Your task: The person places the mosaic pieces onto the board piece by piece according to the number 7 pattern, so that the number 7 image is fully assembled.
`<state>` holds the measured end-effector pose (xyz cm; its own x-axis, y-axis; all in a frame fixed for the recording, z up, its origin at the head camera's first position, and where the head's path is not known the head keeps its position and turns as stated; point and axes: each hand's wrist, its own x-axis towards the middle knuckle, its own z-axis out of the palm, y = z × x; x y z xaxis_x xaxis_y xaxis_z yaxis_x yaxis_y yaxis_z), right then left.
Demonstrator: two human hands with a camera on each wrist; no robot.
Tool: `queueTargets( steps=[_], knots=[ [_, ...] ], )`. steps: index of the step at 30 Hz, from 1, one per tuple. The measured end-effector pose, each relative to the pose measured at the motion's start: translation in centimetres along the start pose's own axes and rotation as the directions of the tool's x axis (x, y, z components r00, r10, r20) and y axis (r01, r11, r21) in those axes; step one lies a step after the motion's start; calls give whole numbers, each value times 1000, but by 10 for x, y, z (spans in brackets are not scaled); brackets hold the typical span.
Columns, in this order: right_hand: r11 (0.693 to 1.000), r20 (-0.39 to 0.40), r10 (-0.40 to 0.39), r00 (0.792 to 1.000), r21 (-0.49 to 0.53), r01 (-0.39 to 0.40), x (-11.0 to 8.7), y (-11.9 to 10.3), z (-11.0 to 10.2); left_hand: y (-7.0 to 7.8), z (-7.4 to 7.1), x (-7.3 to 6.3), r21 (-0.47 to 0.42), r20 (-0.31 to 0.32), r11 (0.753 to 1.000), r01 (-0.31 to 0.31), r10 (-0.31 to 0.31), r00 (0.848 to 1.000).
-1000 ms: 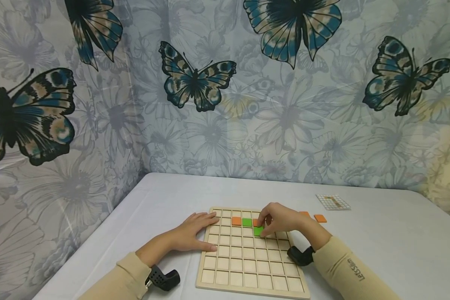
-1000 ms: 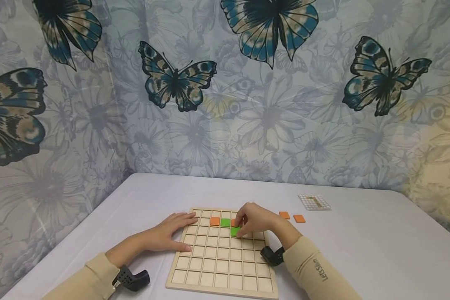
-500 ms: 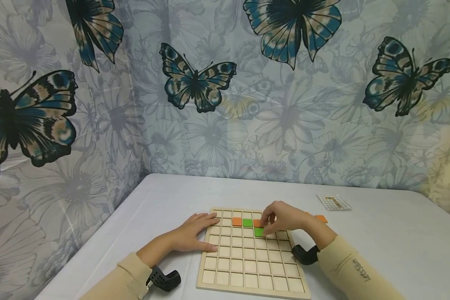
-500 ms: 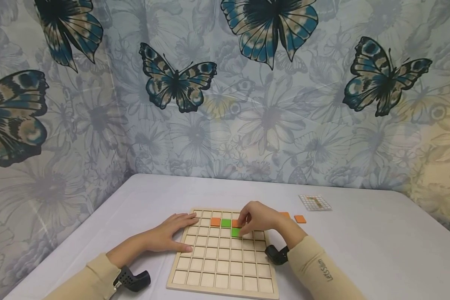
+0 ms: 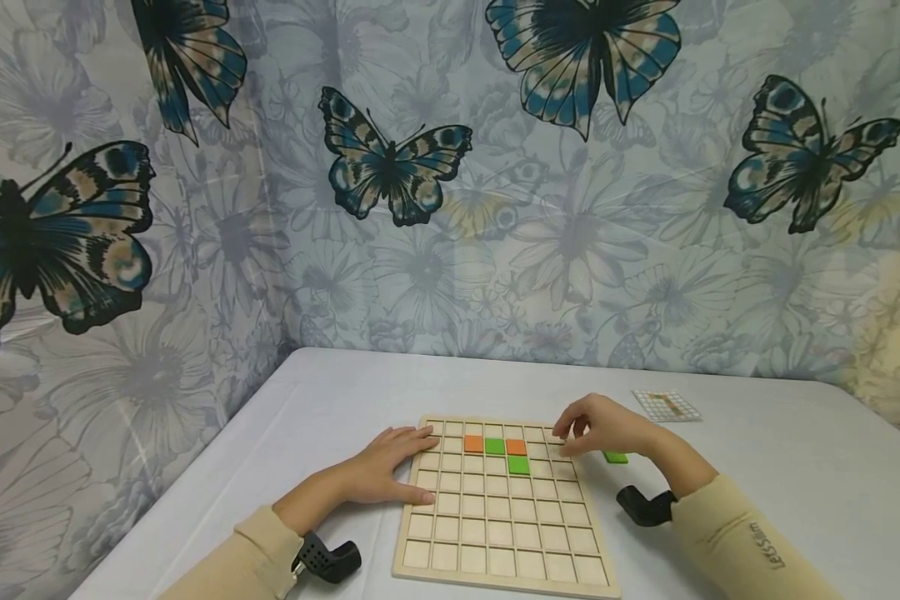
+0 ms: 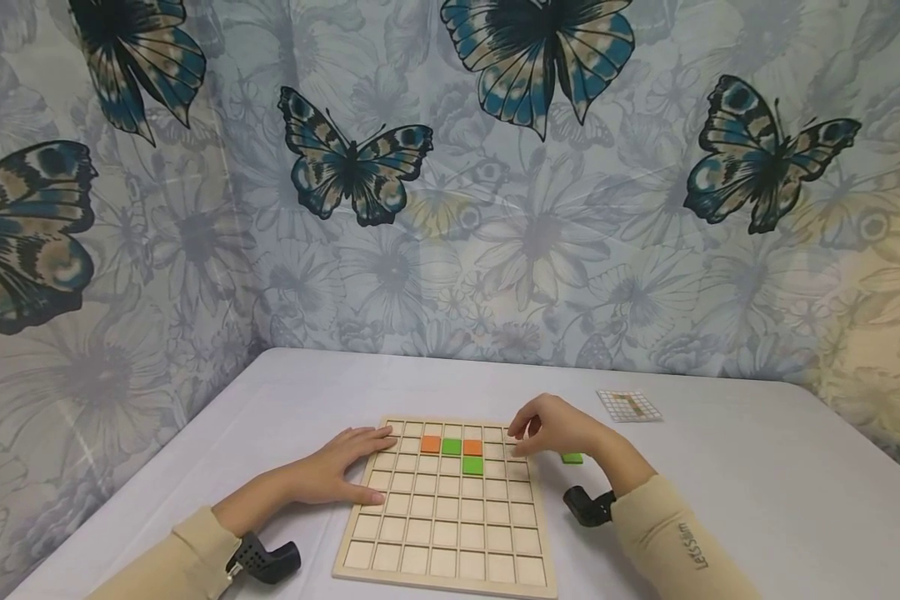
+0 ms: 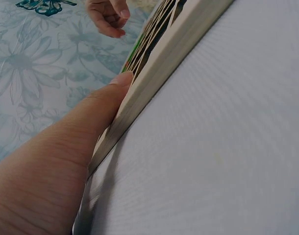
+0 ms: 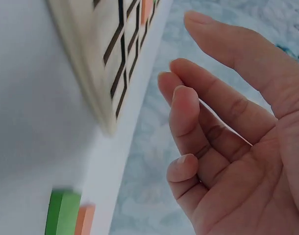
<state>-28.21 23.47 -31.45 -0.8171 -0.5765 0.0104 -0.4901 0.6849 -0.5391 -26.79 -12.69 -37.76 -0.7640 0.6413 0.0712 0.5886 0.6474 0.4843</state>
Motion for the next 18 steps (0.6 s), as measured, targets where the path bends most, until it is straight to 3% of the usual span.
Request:
queueTargets(
  steps=[8, 18],
  knots=[
    [993, -102, 69, 992, 103, -59, -15, 23, -13, -2, 1, 0, -5, -3, 1000, -4, 4, 1000],
    [959, -160, 260, 952, 160, -235, -31, 49, -26, 0, 0, 0, -3, -3, 1000, -5, 5, 1000]
  ],
)
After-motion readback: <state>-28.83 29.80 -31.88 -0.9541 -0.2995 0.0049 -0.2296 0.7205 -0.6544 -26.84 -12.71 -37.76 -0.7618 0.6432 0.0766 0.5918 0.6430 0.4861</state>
